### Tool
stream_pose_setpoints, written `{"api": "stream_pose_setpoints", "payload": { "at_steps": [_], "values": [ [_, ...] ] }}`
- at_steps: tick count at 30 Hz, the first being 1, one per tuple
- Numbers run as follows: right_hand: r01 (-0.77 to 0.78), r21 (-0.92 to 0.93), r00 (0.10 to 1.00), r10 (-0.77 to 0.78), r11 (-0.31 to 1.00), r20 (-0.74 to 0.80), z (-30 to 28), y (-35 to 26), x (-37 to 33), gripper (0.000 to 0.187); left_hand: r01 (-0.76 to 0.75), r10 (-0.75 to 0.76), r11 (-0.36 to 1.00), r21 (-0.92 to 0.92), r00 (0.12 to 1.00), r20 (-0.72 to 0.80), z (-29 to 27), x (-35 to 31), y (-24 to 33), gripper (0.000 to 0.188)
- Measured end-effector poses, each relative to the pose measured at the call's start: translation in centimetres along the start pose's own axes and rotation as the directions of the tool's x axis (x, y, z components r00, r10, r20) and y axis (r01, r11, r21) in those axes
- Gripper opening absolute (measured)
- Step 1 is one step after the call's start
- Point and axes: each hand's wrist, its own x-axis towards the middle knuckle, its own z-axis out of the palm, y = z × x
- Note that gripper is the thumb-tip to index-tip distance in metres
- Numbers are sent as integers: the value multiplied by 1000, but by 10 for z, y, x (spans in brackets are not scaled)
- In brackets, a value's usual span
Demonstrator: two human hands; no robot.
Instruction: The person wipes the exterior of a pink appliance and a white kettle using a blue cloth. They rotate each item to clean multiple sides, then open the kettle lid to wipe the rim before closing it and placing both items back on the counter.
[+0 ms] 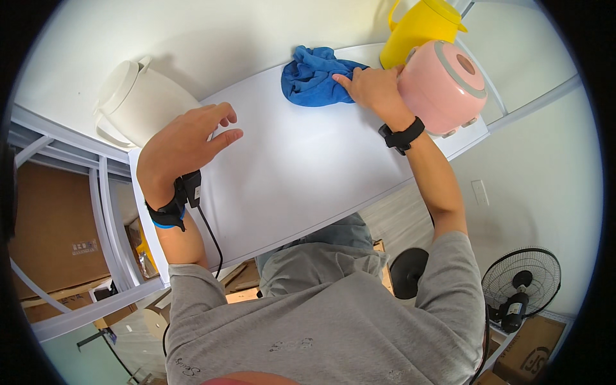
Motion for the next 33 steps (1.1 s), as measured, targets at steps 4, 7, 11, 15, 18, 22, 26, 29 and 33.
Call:
{"api": "stream_pose_setpoints", "payload": {
  "at_steps": [4,7,11,15,18,22,26,29,33],
  "values": [
    [3,258,998,-17,966,53,-10,2,-1,80,3,-3,1000,-3,1000,2,0,-1,0,33],
    [-40,486,993,-21,873,119,-15,-1,-2,77,-10,10,1000,6,1000,5,-1,1,2,33],
    [26,381,998,-3,924,-59,-16,0,-21,65,24,-24,1000,0,999,29,2,3,5,33],
    [108,450,922,79,887,-379,-59,16,-41,48,29,-29,1000,4,998,51,1,5,7,32],
    [-1,189,734,129,982,-667,-73,48,-53,39,28,-29,999,19,998,49,5,7,4,32],
    [-558,41,686,489,829,-539,-93,71,-76,43,50,-52,998,28,994,91,6,11,11,33],
    [-450,310,740,544,838,-395,-96,96,-89,51,14,-16,1000,23,994,107,10,16,13,33],
    [-312,368,789,455,876,-413,-98,101,-97,52,-2,-1,1000,27,993,116,13,17,15,32],
    [-63,492,858,299,869,-418,-116,104,-107,49,-41,38,999,29,995,91,19,18,11,33]
  ]
}}
